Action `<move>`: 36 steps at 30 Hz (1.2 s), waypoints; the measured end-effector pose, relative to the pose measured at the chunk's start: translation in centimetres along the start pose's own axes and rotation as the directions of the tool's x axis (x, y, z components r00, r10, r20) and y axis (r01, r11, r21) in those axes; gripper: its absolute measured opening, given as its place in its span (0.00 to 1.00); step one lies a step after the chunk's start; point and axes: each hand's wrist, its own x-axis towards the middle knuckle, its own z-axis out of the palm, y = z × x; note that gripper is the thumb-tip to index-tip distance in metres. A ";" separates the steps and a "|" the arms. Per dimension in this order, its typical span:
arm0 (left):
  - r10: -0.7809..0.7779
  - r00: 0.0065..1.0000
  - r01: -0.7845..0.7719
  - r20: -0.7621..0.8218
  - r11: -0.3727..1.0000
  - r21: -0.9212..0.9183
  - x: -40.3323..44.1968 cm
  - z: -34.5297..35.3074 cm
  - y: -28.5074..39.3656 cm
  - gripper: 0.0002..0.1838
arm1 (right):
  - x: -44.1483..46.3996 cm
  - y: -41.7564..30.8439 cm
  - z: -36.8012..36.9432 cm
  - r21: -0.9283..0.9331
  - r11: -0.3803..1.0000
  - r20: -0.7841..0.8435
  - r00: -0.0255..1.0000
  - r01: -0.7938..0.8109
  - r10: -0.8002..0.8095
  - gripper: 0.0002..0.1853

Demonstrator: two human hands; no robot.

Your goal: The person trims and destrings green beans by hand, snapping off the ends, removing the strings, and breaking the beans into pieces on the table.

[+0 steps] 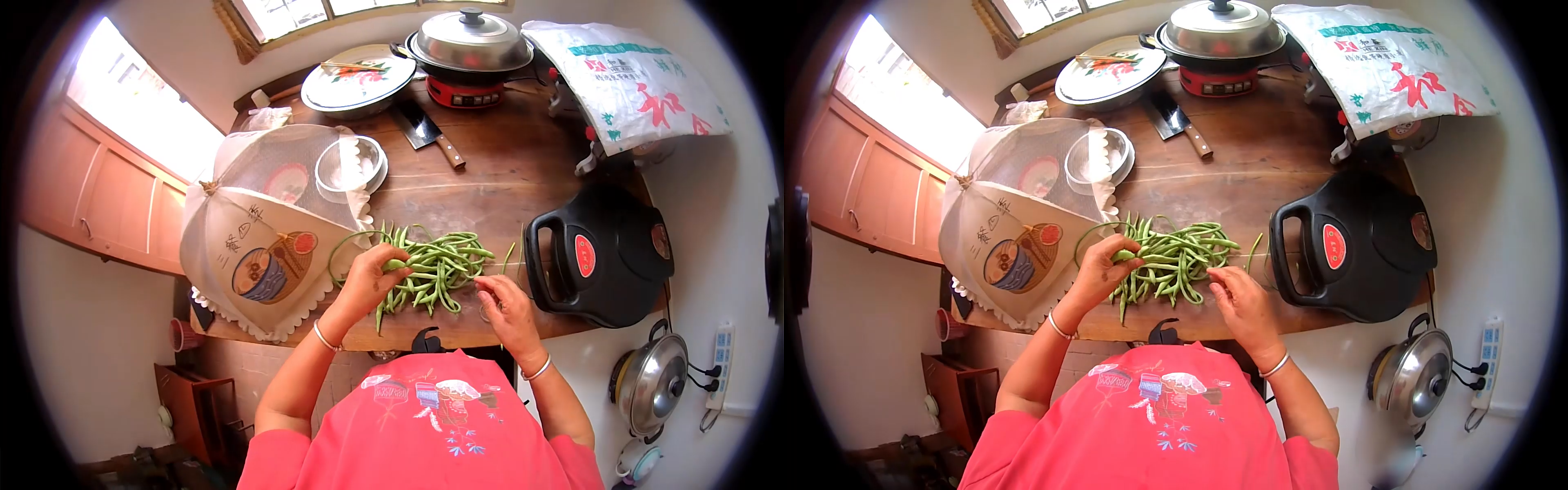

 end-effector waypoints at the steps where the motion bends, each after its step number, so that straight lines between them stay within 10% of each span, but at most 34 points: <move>1: 0.065 0.998 -0.065 0.008 0.998 0.009 0.0 -0.3 1.1 0.10 | 0.5 -1.1 0.0 0.109 0.993 0.039 0.999 -0.039 0.035 0.11; 23: 0.566 0.784 -0.616 0.255 0.657 0.433 -0.1 0.5 7.8 0.13 | 2.3 -5.1 -1.7 -0.292 0.904 0.242 0.938 0.314 -0.248 0.06; 29: 0.536 0.800 -0.598 0.271 0.669 0.442 0.0 1.2 8.0 0.14 | 1.7 -3.5 -0.3 -0.085 0.991 0.029 0.994 0.103 -0.101 0.02; 36: 0.496 0.813 -0.582 0.304 0.711 0.394 0.2 0.7 7.9 0.15 | 1.5 -2.3 -0.7 0.278 0.926 0.287 0.942 -0.255 0.173 0.05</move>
